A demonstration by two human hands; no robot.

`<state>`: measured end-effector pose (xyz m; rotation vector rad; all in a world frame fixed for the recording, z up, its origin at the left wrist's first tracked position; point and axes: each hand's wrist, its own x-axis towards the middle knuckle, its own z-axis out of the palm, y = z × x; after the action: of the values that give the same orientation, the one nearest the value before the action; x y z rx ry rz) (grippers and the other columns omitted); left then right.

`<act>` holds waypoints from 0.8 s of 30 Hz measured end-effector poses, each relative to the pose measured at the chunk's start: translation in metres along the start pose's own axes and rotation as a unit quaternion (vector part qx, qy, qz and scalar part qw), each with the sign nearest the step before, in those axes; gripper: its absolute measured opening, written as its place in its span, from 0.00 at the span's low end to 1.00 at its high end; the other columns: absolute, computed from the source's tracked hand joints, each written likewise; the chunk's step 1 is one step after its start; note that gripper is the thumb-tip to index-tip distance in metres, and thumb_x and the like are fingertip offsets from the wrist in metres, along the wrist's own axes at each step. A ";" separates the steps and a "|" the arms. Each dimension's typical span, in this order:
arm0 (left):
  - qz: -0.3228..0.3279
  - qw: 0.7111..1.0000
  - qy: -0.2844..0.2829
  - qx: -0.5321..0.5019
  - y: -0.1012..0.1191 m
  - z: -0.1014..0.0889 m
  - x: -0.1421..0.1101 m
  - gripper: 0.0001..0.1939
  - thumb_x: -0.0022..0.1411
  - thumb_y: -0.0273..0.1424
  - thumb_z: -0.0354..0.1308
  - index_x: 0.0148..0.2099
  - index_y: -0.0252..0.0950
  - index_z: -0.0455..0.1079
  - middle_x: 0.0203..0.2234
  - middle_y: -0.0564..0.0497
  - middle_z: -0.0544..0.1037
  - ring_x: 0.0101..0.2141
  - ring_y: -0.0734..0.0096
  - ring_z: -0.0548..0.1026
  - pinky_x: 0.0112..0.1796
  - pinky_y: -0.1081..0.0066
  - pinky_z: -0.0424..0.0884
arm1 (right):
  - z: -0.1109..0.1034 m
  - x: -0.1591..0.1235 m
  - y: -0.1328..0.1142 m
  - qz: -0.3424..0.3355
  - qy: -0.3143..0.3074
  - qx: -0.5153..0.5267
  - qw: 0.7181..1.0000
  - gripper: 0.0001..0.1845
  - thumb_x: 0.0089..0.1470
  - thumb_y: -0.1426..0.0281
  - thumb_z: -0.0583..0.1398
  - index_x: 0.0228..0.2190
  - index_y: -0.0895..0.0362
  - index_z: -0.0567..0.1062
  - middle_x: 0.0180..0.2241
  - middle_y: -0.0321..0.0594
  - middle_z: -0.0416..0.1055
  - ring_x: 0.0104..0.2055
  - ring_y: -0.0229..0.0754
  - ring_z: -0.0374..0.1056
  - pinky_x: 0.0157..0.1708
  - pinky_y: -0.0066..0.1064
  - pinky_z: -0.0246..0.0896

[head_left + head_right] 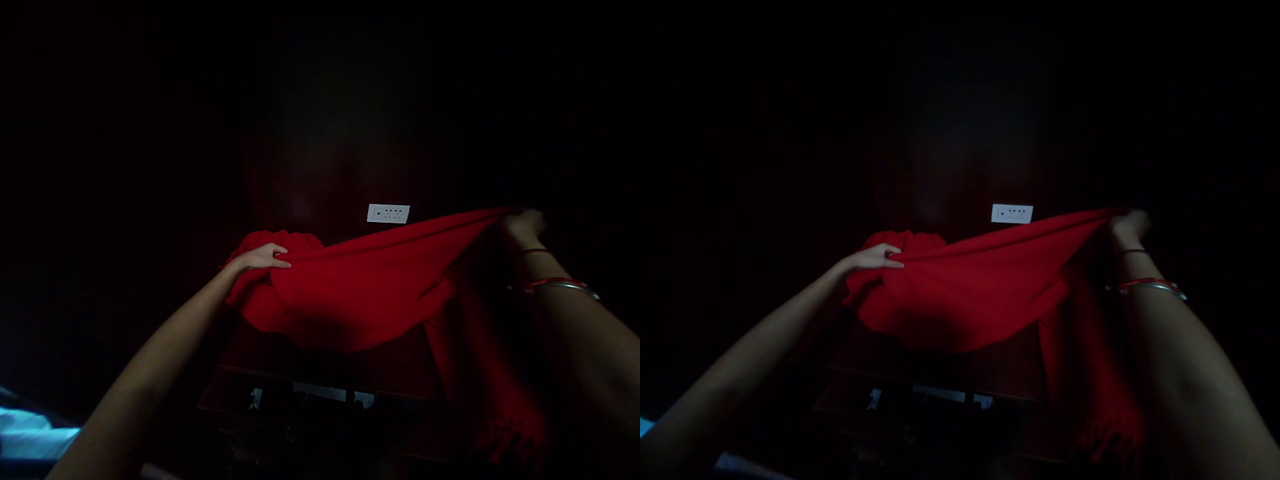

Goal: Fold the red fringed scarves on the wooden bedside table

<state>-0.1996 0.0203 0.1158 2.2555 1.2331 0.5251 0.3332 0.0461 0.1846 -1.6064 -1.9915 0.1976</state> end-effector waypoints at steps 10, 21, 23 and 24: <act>0.177 0.958 0.144 0.175 0.128 -0.007 0.045 0.09 0.48 0.31 0.49 0.30 0.33 0.67 0.26 0.55 0.71 0.28 0.74 0.67 0.32 0.75 0.60 | 0.132 -0.020 -0.175 -0.187 -0.156 0.133 0.961 0.36 0.39 0.61 0.60 0.51 0.57 0.59 0.50 0.42 0.60 0.48 0.44 0.59 0.47 0.34 0.54; -0.078 0.964 0.167 0.191 0.005 -0.003 0.022 0.05 0.48 0.28 0.52 0.29 0.33 0.67 0.21 0.54 0.70 0.24 0.76 0.65 0.27 0.75 0.58 | 0.030 0.001 -0.140 0.030 0.236 0.365 0.900 0.22 0.44 0.84 0.47 0.43 0.70 0.67 0.40 0.52 0.67 0.32 0.32 0.63 0.33 0.25 0.56; -0.108 0.952 0.223 0.179 -0.011 -0.010 0.017 0.08 0.52 0.28 0.47 0.31 0.32 0.66 0.25 0.51 0.71 0.26 0.73 0.66 0.29 0.73 0.58 | 0.004 -0.004 -0.127 0.036 0.314 0.359 0.878 0.24 0.45 0.85 0.45 0.46 0.72 0.64 0.43 0.57 0.64 0.32 0.29 0.62 0.33 0.23 0.55; -0.118 0.945 0.247 0.178 -0.013 -0.012 0.016 0.09 0.54 0.28 0.45 0.32 0.32 0.65 0.27 0.49 0.71 0.28 0.72 0.66 0.30 0.71 0.59 | -0.005 -0.008 -0.123 0.040 0.326 0.344 0.880 0.24 0.45 0.85 0.45 0.47 0.72 0.63 0.44 0.58 0.63 0.31 0.29 0.62 0.33 0.23 0.55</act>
<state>-0.2063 0.0430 0.1194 2.2858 1.9575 0.8666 0.2316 0.0047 0.2416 -1.0811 -1.1449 0.3050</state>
